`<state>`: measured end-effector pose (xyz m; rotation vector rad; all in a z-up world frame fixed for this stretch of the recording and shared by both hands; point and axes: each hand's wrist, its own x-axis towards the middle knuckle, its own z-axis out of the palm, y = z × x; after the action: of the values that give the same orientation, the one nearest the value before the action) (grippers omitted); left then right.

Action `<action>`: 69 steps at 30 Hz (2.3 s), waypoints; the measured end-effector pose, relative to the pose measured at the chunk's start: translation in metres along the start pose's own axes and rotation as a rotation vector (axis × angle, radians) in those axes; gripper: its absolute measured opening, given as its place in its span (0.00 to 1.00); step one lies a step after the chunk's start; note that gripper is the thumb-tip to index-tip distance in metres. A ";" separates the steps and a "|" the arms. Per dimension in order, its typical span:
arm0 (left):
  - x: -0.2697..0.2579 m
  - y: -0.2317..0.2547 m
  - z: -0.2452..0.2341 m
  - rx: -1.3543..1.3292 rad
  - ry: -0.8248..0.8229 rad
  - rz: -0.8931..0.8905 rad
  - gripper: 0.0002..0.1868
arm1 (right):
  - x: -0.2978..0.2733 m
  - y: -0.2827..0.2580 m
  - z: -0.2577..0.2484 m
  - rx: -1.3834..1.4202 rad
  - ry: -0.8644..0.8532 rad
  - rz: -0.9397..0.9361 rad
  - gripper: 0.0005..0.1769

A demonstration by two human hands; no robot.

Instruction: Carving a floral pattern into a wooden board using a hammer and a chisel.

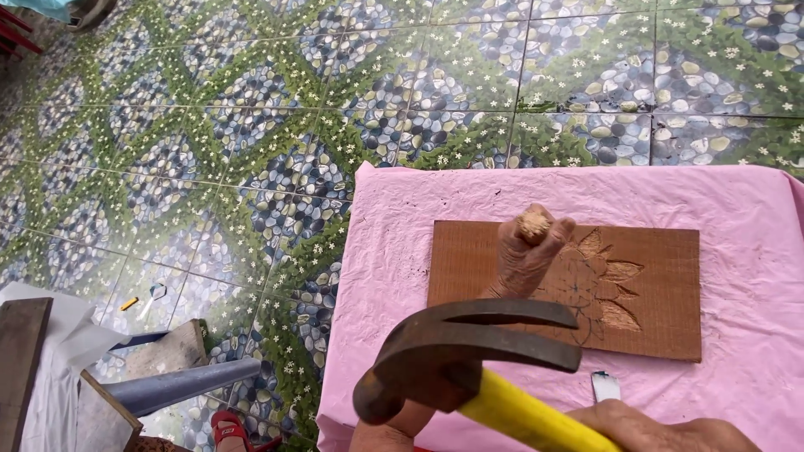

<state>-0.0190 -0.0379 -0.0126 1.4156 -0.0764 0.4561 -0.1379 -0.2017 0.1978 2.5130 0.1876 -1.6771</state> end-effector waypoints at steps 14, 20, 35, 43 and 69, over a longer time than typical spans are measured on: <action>0.007 -0.005 -0.014 -0.635 -0.179 -0.103 0.19 | -0.003 0.052 0.025 0.795 1.036 -0.373 0.36; 0.006 -0.010 -0.014 -0.741 -0.197 -0.154 0.20 | 0.002 0.056 0.026 0.955 0.966 -0.447 0.35; 0.002 0.052 0.001 -0.037 -0.090 -0.039 0.22 | 0.015 0.052 -0.017 0.472 1.246 -0.511 0.31; 0.000 0.041 -0.001 0.036 -0.045 -0.068 0.14 | 0.013 0.052 -0.033 0.415 1.256 -0.556 0.25; -0.002 0.038 -0.001 -0.083 -0.056 0.077 0.12 | 0.052 0.071 0.045 1.534 0.565 -0.579 0.18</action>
<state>-0.0342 -0.0345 0.0221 1.3471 -0.1939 0.4715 -0.1475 -0.2769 0.1341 4.3903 -0.6805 -1.3116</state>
